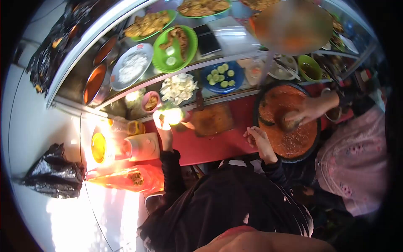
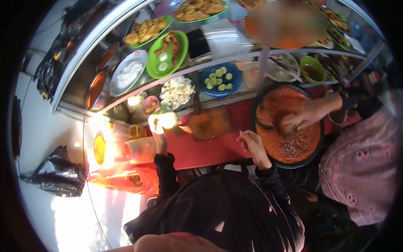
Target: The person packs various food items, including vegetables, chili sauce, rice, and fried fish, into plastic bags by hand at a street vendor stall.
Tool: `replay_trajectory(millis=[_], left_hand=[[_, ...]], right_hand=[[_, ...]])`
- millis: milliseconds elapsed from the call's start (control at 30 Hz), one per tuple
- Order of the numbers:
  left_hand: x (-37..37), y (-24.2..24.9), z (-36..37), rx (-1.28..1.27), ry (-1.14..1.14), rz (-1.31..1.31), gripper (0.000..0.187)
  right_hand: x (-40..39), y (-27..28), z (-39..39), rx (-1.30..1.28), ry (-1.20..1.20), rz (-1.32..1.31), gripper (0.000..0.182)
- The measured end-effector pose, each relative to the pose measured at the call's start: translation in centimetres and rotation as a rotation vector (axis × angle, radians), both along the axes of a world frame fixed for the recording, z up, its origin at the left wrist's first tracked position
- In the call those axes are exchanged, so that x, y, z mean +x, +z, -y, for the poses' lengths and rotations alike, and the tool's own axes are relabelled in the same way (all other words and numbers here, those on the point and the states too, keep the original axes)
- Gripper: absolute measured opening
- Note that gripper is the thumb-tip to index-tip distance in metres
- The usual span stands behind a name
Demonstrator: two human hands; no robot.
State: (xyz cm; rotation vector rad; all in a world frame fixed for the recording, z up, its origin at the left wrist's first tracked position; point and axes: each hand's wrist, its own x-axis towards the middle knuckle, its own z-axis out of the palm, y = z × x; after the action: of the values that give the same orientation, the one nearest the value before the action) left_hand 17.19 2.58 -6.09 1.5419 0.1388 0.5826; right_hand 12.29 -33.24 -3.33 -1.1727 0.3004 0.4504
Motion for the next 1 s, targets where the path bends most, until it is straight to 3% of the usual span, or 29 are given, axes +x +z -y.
replay_trajectory(millis=[133, 267, 367, 500, 533, 600, 667, 800, 900, 933, 1000], left_hand=[[2.7, -1.8, -9.4, 0.740, 0.630, -0.060, 0.029], [5.7, 0.9, -14.6, 0.943, 0.940, -0.278, 0.038], [9.1, 1.2, -17.8, 1.161, 0.961, -0.535, 0.035], [13.1, -2.0, -22.4, 1.329, 1.050, -0.644, 0.022], [13.8, -3.4, -23.7, 1.328, 1.043, -0.645, 0.022], [15.0, -5.2, -25.5, 1.031, 1.078, -0.734, 0.026], [15.1, -6.0, -26.8, 0.834, 0.906, -0.804, 0.035], [15.2, -6.6, -26.3, 0.945, 0.998, -0.791, 0.041], [15.3, -7.2, -25.3, 0.987, 1.281, -0.747, 0.049], [15.1, -7.2, -24.9, 0.991, 1.278, -0.747, 0.049], [14.7, -7.6, -23.1, 0.791, 1.218, -0.661, 0.047]], right_hand=[[0.6, 0.2, -1.6, -0.033, 0.056, 0.044, 0.023], [0.7, 0.1, -3.1, -0.126, 0.165, 0.040, 0.022], [0.5, -0.5, -3.9, -0.149, 0.179, -0.006, 0.022], [0.7, -0.2, -4.0, -0.159, 0.246, -0.085, 0.020], [0.7, -0.1, -4.0, -0.173, 0.244, -0.084, 0.020], [0.9, 0.3, -3.9, -0.193, 0.239, -0.084, 0.020], [1.2, 0.7, -3.8, -0.260, 0.183, -0.037, 0.019], [2.0, 0.9, -3.1, -0.345, 0.138, -0.003, 0.019], [2.1, 0.8, -2.7, -0.332, 0.051, 0.011, 0.019], [2.1, 1.0, -2.6, -0.343, 0.044, 0.021, 0.019], [2.4, 1.6, -2.3, -0.361, 0.022, 0.034, 0.019]])
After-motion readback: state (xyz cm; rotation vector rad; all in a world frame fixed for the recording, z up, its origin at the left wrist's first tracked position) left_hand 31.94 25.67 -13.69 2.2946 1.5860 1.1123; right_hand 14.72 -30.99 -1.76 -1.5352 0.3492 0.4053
